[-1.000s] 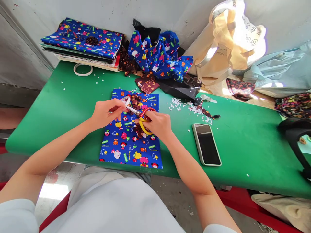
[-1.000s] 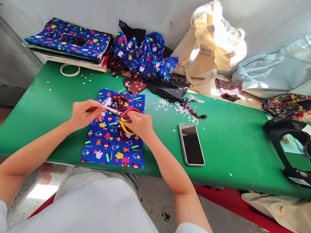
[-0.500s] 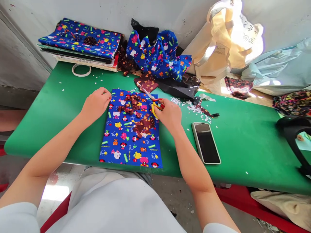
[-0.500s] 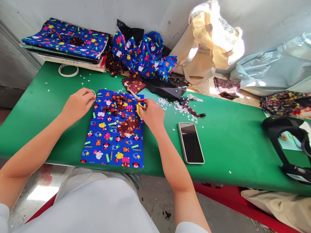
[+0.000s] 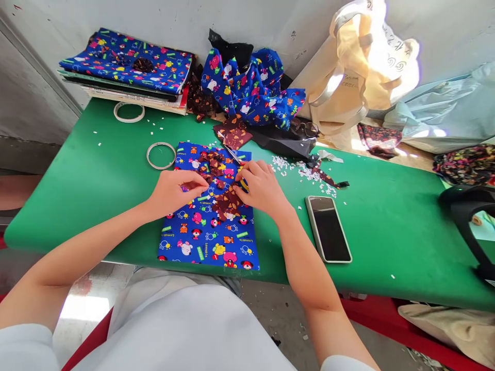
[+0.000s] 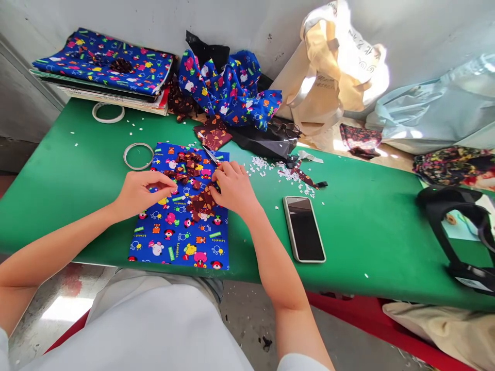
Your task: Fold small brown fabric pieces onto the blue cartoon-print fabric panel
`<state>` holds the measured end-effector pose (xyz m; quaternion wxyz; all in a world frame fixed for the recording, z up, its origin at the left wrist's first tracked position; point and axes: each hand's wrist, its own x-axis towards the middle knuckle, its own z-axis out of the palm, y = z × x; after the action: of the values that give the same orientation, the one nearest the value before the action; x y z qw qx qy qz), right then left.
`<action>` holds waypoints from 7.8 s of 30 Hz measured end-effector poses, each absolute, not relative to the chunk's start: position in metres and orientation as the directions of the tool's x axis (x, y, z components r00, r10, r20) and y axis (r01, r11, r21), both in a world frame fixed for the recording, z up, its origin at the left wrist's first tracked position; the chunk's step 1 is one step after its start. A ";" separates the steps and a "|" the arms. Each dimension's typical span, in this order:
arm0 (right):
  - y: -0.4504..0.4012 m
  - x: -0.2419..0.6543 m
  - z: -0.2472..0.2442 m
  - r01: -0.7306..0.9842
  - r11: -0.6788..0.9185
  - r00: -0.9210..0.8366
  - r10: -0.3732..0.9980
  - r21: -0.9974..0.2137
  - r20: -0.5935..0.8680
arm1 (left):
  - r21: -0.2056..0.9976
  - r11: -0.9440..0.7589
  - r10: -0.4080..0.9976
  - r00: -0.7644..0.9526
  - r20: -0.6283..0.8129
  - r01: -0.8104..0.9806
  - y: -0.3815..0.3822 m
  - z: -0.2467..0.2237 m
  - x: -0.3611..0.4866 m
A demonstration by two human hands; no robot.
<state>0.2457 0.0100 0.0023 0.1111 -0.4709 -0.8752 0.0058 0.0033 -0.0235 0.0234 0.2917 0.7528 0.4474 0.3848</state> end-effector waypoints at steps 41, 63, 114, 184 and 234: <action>-0.018 0.202 -0.004 -0.025 -0.163 -0.416 0.899 -0.986 -0.138 | 0.995 0.094 0.934 0.342 -0.100 0.034 -0.030 0.000 0.019; -0.024 0.200 -0.001 0.301 0.116 -0.472 0.880 -0.947 -0.043 | 0.997 -0.028 0.950 0.314 0.003 0.077 -0.033 -0.005 0.021; -0.029 0.188 -0.012 0.020 -0.136 -0.266 0.954 -0.990 -0.137 | 0.985 0.025 0.981 0.186 -0.057 0.172 -0.036 0.001 0.021; -0.029 0.191 -0.012 0.378 0.379 -0.366 0.899 -0.844 0.240 | 0.901 -0.122 0.932 0.361 -0.040 0.416 -0.031 0.006 0.018; -0.028 0.194 -0.012 0.361 0.384 -0.434 0.876 -0.850 0.211 | 0.763 -0.439 0.814 0.570 0.113 0.475 -0.028 -0.006 0.014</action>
<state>0.1942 -0.0283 -0.0121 0.3417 -0.4075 -0.7585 0.3767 0.0137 -0.0278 -0.0062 0.3516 0.8134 0.3960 0.2408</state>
